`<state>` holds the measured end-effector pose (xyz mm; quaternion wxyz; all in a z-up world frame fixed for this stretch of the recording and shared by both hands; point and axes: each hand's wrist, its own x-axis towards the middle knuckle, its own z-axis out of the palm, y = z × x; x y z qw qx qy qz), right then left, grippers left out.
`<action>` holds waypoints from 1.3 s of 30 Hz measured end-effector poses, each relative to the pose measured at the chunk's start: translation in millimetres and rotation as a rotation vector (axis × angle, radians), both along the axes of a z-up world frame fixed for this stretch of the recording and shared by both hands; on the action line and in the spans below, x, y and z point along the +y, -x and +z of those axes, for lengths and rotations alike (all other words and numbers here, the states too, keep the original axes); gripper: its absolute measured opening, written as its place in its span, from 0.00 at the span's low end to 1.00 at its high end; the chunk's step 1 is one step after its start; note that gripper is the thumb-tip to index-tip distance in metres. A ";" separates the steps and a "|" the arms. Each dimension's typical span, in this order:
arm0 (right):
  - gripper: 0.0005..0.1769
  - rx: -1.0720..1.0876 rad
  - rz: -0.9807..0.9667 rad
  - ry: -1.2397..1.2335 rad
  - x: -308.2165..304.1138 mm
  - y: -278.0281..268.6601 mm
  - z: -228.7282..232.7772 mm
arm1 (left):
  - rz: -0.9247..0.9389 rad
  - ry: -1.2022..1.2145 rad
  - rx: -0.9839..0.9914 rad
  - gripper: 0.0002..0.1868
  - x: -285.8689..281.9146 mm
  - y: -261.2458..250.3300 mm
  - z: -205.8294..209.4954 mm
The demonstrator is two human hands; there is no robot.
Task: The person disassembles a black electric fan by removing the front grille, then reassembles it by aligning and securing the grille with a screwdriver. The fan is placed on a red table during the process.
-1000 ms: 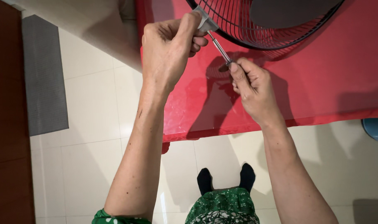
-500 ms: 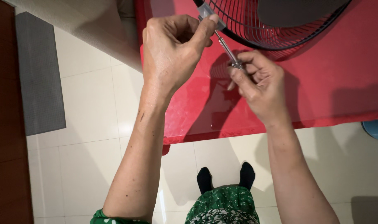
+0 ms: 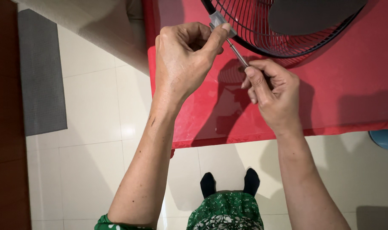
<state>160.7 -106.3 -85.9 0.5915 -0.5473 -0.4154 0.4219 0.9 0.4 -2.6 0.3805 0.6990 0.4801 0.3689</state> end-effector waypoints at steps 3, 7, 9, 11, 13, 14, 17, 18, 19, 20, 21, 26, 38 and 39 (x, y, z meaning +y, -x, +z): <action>0.07 -0.319 -0.088 -0.145 -2.9 1.3 1.8 | 0.030 -0.017 0.031 0.20 -1.0 -2.8 0.6; 0.06 -0.856 -0.305 -0.360 -5.2 7.2 -0.3 | 0.071 -0.035 0.044 0.20 -4.5 -7.7 -0.8; 0.07 -0.819 -0.335 -0.393 -4.9 13.9 -1.0 | 0.069 -0.024 0.005 0.20 -7.0 -8.3 -1.3; 0.07 -0.772 -0.341 -0.377 -4.9 22.0 -1.1 | 0.076 -0.013 -0.009 0.20 -7.3 -7.6 0.2; 0.08 -0.720 -0.321 -0.296 -9.9 27.1 0.9 | 0.089 0.014 -0.002 0.19 -9.3 -8.8 1.7; 0.08 -0.621 -0.272 -0.254 -10.1 28.4 2.7 | 0.097 0.015 0.005 0.19 -10.6 -8.5 2.2; 0.08 -0.252 -0.083 -0.107 -5.0 23.2 8.4 | 0.111 0.013 0.021 0.19 -13.1 -7.9 0.5; 0.08 -0.083 0.003 -0.044 -2.7 16.6 11.3 | 0.110 0.008 0.022 0.19 -13.0 -8.0 -0.1; 0.09 0.086 0.090 0.018 -0.4 8.9 14.0 | 0.109 0.003 0.024 0.18 -12.5 -8.5 -0.8; 0.09 0.193 0.156 0.095 2.6 -1.6 16.9 | 0.102 0.016 0.012 0.18 -11.3 -9.5 -1.8; 0.13 0.299 0.221 0.172 5.5 -14.1 19.8 | 0.094 0.029 0.000 0.17 -9.7 -10.2 -2.8; 0.12 0.411 0.467 0.162 9.2 -35.1 20.2 | 0.044 0.041 -0.073 0.16 -6.4 -8.4 -7.2; 0.08 -0.497 -0.012 -0.238 -3.6 -6.3 10.7 | 0.058 0.059 -0.140 0.16 -8.0 -11.9 -13.5; 0.08 -0.638 -0.072 -0.260 -5.2 -3.9 10.6 | 0.061 0.048 -0.145 0.16 -8.4 -12.7 -13.9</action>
